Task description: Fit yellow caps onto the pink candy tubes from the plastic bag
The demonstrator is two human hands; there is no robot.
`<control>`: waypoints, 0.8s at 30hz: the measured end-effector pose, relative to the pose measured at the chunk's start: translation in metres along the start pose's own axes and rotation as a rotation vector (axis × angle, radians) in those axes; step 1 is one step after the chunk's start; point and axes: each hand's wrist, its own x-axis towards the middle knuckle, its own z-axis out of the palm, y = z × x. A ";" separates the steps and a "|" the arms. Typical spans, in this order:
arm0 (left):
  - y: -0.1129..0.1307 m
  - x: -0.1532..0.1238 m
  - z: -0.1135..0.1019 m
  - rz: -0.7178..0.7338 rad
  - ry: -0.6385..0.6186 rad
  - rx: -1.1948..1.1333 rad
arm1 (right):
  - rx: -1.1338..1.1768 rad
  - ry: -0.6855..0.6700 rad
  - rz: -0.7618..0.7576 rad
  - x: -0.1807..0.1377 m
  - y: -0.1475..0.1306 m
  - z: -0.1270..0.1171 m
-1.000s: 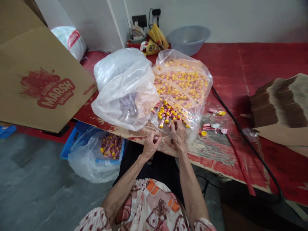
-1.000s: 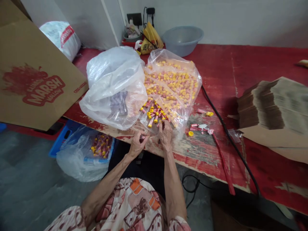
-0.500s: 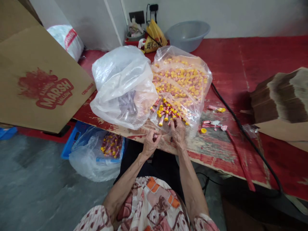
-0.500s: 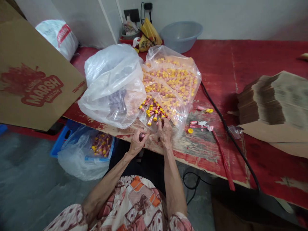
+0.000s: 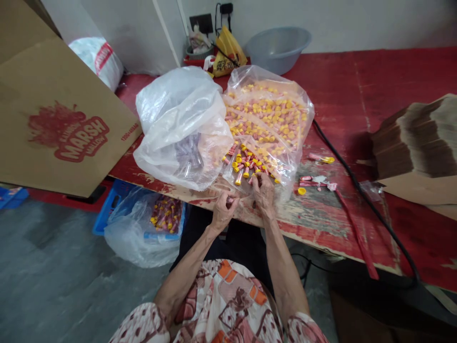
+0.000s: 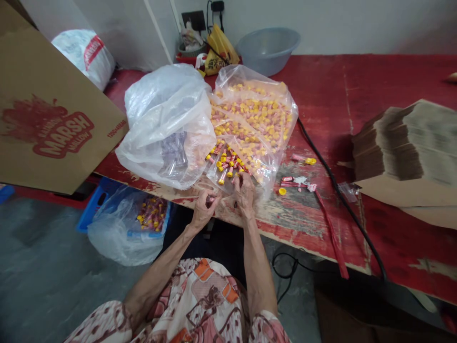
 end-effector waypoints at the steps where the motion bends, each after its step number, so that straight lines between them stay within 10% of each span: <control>1: 0.000 0.000 0.000 -0.001 -0.002 -0.001 | 0.003 -0.001 -0.001 0.000 0.000 0.000; 24: 0.000 -0.001 0.000 -0.030 -0.004 0.000 | 0.016 -0.017 0.005 -0.001 0.007 0.003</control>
